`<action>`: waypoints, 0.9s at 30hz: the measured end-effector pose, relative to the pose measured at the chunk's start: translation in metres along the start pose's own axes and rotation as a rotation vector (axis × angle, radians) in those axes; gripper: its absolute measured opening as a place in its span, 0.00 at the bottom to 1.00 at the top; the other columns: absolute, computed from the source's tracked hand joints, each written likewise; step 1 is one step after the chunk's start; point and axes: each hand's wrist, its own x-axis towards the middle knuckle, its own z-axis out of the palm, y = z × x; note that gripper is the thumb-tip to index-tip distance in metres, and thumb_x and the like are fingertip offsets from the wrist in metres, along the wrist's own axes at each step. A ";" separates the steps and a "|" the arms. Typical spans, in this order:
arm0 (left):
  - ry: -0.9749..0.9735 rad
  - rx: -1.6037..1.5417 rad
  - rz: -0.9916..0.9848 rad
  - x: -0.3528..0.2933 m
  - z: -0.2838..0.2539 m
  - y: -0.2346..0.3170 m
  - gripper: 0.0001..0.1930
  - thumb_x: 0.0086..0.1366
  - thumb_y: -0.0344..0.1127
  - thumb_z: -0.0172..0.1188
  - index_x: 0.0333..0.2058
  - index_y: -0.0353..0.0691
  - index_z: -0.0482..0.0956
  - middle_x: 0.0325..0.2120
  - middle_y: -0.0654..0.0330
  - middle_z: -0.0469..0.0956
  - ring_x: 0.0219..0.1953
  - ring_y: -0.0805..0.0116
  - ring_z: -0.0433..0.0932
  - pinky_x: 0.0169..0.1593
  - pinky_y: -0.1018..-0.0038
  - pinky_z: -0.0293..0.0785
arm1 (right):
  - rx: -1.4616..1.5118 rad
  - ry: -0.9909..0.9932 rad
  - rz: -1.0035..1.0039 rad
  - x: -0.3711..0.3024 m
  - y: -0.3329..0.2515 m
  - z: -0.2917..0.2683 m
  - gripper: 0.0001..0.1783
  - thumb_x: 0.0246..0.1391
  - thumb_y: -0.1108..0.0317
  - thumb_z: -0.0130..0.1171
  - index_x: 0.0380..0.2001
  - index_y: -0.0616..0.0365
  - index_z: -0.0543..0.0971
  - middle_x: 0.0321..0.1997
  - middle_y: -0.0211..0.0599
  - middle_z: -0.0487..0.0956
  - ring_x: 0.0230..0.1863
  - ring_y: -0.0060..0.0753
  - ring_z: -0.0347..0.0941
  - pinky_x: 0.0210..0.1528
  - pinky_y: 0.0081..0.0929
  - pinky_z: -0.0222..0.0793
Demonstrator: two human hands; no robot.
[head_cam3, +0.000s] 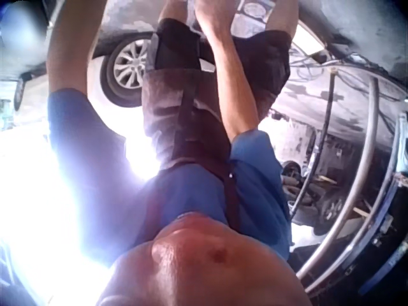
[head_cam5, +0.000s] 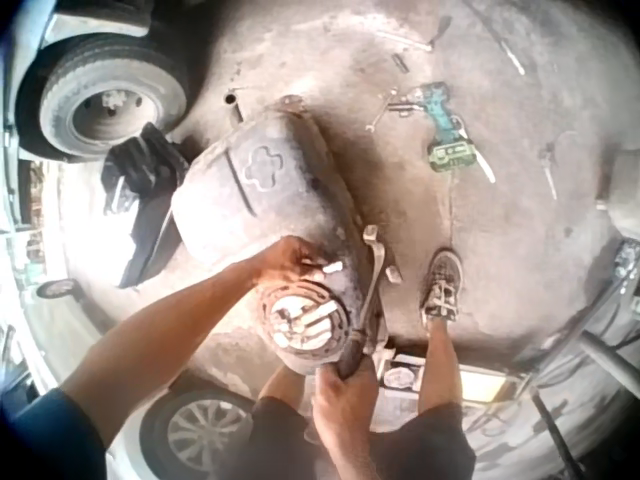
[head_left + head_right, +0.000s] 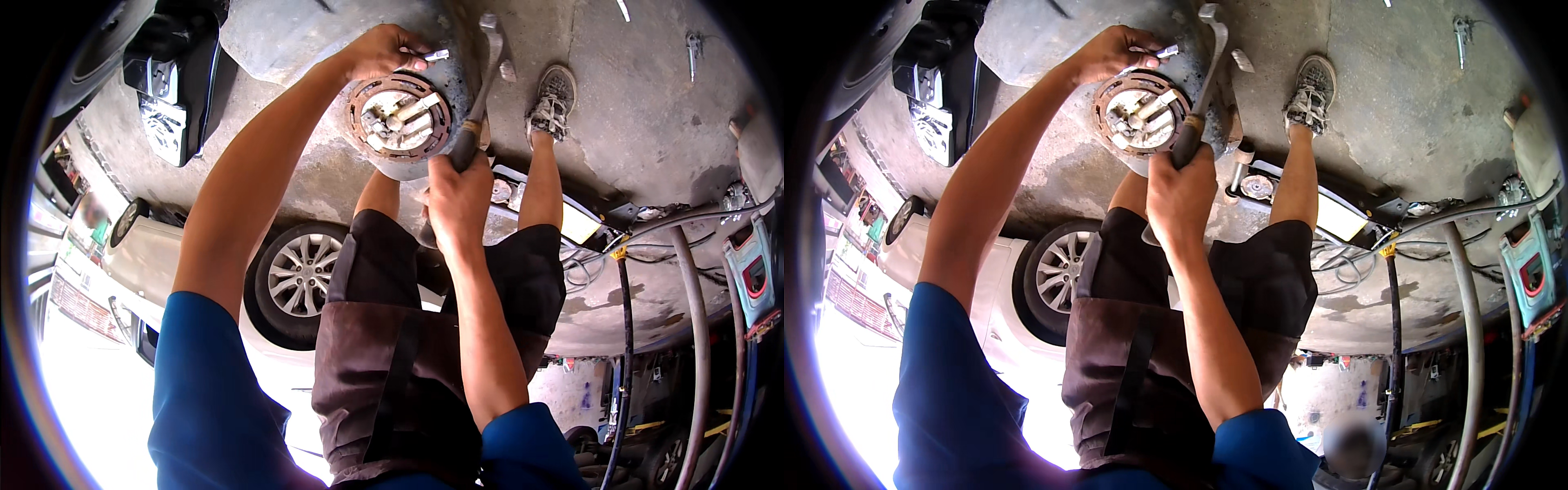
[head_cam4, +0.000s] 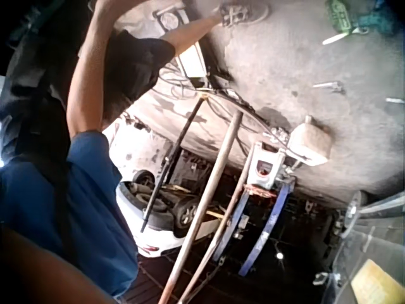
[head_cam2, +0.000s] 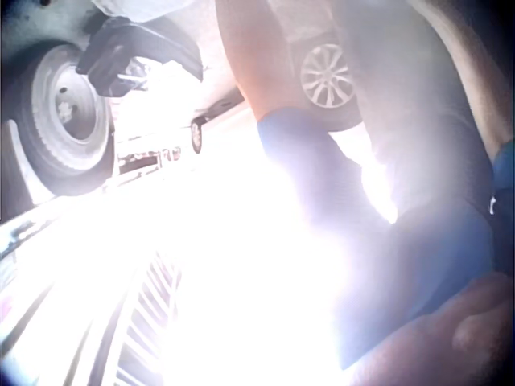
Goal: The person taps a metal locking ring on a fuel tank using a hammer and a metal tool while kneeling on the ground.
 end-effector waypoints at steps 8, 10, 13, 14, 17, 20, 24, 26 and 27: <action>-0.002 0.060 0.022 0.001 0.005 -0.003 0.21 0.62 0.41 0.68 0.51 0.39 0.82 0.45 0.52 0.84 0.49 0.59 0.82 0.55 0.66 0.74 | -0.002 -0.226 0.199 0.002 -0.014 -0.027 0.14 0.55 0.68 0.58 0.37 0.69 0.71 0.20 0.41 0.75 0.17 0.33 0.73 0.19 0.33 0.67; -0.009 0.061 0.024 -0.001 0.003 -0.001 0.21 0.62 0.42 0.68 0.51 0.39 0.82 0.45 0.52 0.84 0.48 0.59 0.82 0.55 0.66 0.74 | 0.059 -0.107 0.137 0.011 -0.045 -0.067 0.12 0.55 0.69 0.58 0.36 0.67 0.71 0.18 0.30 0.71 0.14 0.21 0.67 0.14 0.24 0.63; -0.012 0.012 0.009 -0.006 0.003 0.000 0.20 0.63 0.41 0.68 0.51 0.39 0.82 0.44 0.53 0.85 0.48 0.60 0.82 0.56 0.65 0.74 | 0.207 0.366 -0.158 0.028 -0.103 -0.137 0.13 0.56 0.64 0.62 0.28 0.61 0.71 0.20 0.30 0.68 0.16 0.20 0.63 0.17 0.25 0.60; -0.013 -0.014 0.002 -0.006 0.003 -0.001 0.20 0.63 0.41 0.68 0.51 0.40 0.82 0.44 0.53 0.85 0.48 0.60 0.82 0.56 0.65 0.74 | 0.277 0.529 -0.297 0.036 -0.121 -0.160 0.13 0.56 0.64 0.60 0.26 0.60 0.70 0.20 0.31 0.67 0.19 0.22 0.64 0.21 0.27 0.62; -0.002 -0.006 -0.027 -0.007 0.003 0.003 0.19 0.63 0.40 0.67 0.50 0.41 0.83 0.45 0.54 0.84 0.48 0.61 0.82 0.57 0.66 0.74 | 0.439 0.961 -0.433 0.049 -0.143 -0.173 0.14 0.60 0.65 0.54 0.22 0.60 0.69 0.20 0.34 0.69 0.20 0.27 0.65 0.27 0.30 0.66; 0.002 0.081 -0.002 -0.001 0.002 0.007 0.20 0.63 0.41 0.67 0.50 0.39 0.83 0.45 0.52 0.84 0.48 0.60 0.82 0.56 0.67 0.75 | 0.076 0.633 -0.362 0.024 -0.050 -0.079 0.15 0.60 0.62 0.55 0.26 0.62 0.71 0.21 0.41 0.74 0.20 0.31 0.69 0.30 0.34 0.70; -0.147 -0.114 -0.051 -0.016 -0.013 -0.002 0.22 0.63 0.41 0.67 0.50 0.30 0.81 0.46 0.47 0.83 0.48 0.60 0.82 0.56 0.65 0.76 | -0.279 -0.117 0.072 -0.022 0.022 -0.006 0.13 0.55 0.68 0.59 0.36 0.67 0.71 0.20 0.40 0.73 0.18 0.33 0.71 0.22 0.33 0.67; 0.016 -0.063 0.056 -0.014 -0.003 -0.010 0.23 0.64 0.41 0.67 0.52 0.34 0.80 0.48 0.48 0.82 0.50 0.57 0.82 0.58 0.64 0.75 | -0.145 -0.090 0.124 -0.023 0.002 -0.008 0.14 0.53 0.67 0.60 0.35 0.67 0.71 0.27 0.58 0.78 0.29 0.56 0.78 0.35 0.47 0.72; 0.022 -0.003 0.026 -0.008 0.002 -0.005 0.23 0.63 0.41 0.67 0.53 0.35 0.79 0.49 0.48 0.82 0.50 0.57 0.81 0.58 0.64 0.74 | -0.126 -0.042 0.164 -0.018 -0.011 -0.016 0.13 0.54 0.68 0.58 0.35 0.67 0.71 0.22 0.54 0.77 0.25 0.47 0.77 0.32 0.44 0.71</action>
